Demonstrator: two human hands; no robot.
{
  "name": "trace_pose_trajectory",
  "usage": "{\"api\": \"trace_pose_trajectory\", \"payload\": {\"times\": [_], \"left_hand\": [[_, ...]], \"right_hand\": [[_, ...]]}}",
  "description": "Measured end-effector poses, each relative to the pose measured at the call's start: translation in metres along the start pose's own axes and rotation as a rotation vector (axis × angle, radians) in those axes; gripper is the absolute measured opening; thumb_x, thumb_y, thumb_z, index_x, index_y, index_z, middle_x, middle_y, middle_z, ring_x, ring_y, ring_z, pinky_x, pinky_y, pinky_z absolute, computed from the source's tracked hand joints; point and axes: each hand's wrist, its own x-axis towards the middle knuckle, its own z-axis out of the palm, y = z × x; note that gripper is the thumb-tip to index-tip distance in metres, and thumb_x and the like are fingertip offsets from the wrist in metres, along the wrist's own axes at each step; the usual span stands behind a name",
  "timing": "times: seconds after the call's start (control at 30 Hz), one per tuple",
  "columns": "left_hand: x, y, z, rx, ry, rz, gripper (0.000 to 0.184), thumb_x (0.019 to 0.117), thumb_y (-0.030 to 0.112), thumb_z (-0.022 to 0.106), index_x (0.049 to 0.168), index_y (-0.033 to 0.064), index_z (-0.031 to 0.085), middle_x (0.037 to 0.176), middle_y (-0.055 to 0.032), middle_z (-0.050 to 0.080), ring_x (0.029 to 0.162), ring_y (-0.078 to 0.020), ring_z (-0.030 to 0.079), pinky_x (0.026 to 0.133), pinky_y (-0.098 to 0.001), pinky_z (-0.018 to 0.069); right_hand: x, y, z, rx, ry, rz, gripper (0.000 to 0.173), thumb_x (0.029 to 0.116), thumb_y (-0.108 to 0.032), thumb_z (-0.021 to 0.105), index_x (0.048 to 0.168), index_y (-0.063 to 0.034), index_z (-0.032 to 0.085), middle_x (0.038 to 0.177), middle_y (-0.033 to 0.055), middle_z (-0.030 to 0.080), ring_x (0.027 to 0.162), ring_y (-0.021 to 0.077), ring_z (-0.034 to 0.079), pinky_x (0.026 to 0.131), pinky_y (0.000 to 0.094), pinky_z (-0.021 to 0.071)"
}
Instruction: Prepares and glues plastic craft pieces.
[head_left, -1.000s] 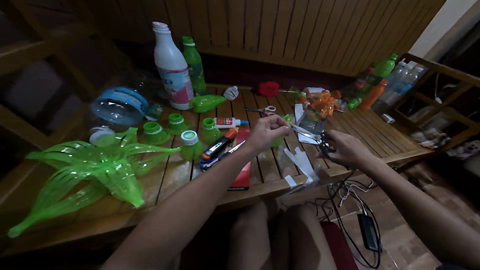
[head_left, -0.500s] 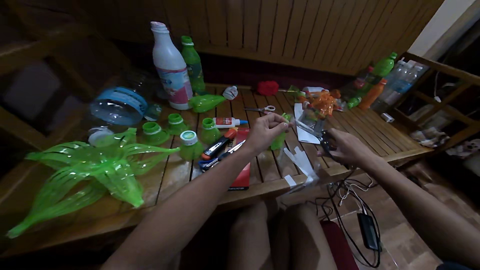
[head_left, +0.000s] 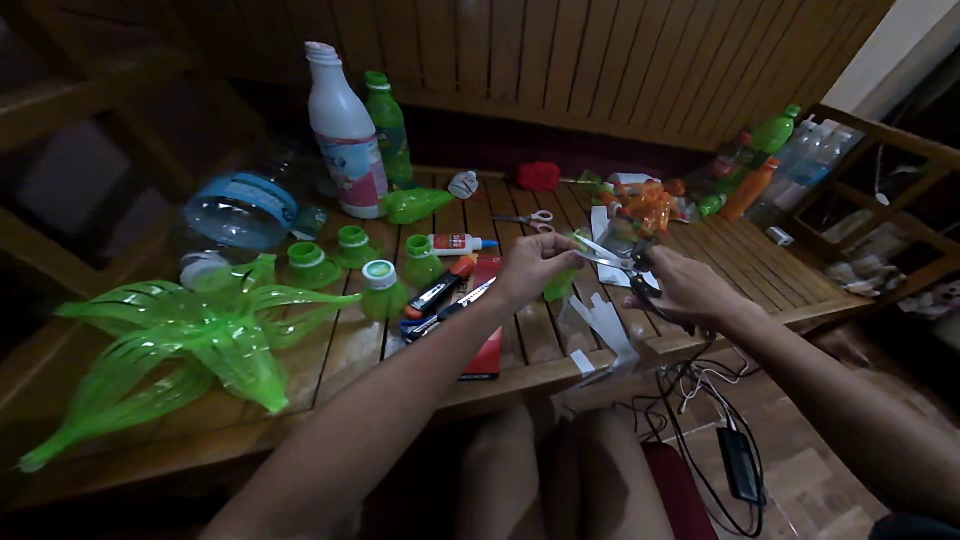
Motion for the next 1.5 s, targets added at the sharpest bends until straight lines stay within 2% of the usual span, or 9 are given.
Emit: {"api": "trace_pose_trajectory", "payload": {"times": [0.13,0.53,0.73,0.8,0.9,1.2,1.5], "left_hand": [[0.001,-0.005,0.000,-0.030,-0.014,0.023,0.011,0.0948,0.003,0.070,0.105,-0.0001,0.070,0.088,-0.0018,0.073,0.081,-0.0028,0.068,0.078,-0.0202,0.0566],[0.002,-0.009,0.001,-0.033,0.004,0.037,0.010,0.0967,0.003,0.068,0.106,-0.0010,0.069,0.089,-0.0018,0.072,0.080,-0.0015,0.067,0.078,-0.0190,0.0562],[0.001,-0.008,0.001,-0.022,0.015,0.036,0.009,0.0978,0.004,0.067,0.106,0.0005,0.069,0.090,-0.0019,0.072,0.081,-0.0020,0.068,0.078,-0.0194,0.0560],[0.002,-0.008,0.001,-0.010,0.016,0.035,0.009,0.0979,0.005,0.067,0.105,0.0004,0.069,0.089,-0.0015,0.072,0.080,-0.0016,0.067,0.078,-0.0193,0.0560],[0.002,-0.007,0.001,0.011,0.021,0.019,0.011,0.0980,0.006,0.067,0.107,-0.0008,0.068,0.090,-0.0019,0.072,0.081,-0.0021,0.067,0.078,-0.0209,0.0558],[0.001,-0.007,0.002,-0.002,0.026,0.013,0.009,0.0978,0.006,0.067,0.104,-0.0001,0.069,0.087,-0.0007,0.072,0.079,-0.0011,0.067,0.076,-0.0197,0.0556],[0.001,-0.007,0.002,-0.007,0.042,0.020,0.007,0.0973,0.006,0.068,0.102,0.0008,0.069,0.085,0.0002,0.072,0.076,-0.0009,0.067,0.074,-0.0191,0.0555]], "right_hand": [[0.002,0.002,0.002,-0.023,0.005,-0.032,0.069,0.0873,-0.056,0.075,0.118,0.0037,0.060,0.107,0.0194,0.065,0.092,0.0355,0.067,0.076,0.0560,0.0537],[0.002,-0.001,-0.002,-0.053,0.007,-0.053,0.065,0.0885,-0.054,0.075,0.116,0.0041,0.062,0.100,0.0184,0.066,0.087,0.0343,0.067,0.075,0.0551,0.0531],[0.004,0.001,-0.002,-0.062,0.016,-0.063,0.063,0.0884,-0.053,0.075,0.110,0.0051,0.063,0.093,0.0184,0.066,0.084,0.0356,0.067,0.072,0.0562,0.0529],[0.004,0.004,-0.001,-0.053,0.011,-0.076,0.064,0.0887,-0.054,0.075,0.111,0.0050,0.063,0.094,0.0189,0.067,0.086,0.0364,0.068,0.075,0.0569,0.0532],[0.004,0.005,-0.001,-0.048,0.017,-0.090,0.064,0.0882,-0.055,0.075,0.109,0.0044,0.063,0.091,0.0182,0.066,0.083,0.0363,0.067,0.072,0.0574,0.0517],[0.002,-0.004,-0.008,-0.100,-0.035,-0.029,0.061,0.0899,-0.052,0.074,0.107,0.0051,0.063,0.087,0.0183,0.066,0.080,0.0361,0.066,0.072,0.0563,0.0510],[0.003,0.001,-0.003,-0.107,0.009,-0.074,0.060,0.0897,-0.053,0.074,0.105,0.0044,0.065,0.086,0.0176,0.068,0.081,0.0359,0.069,0.072,0.0559,0.0525]]}}
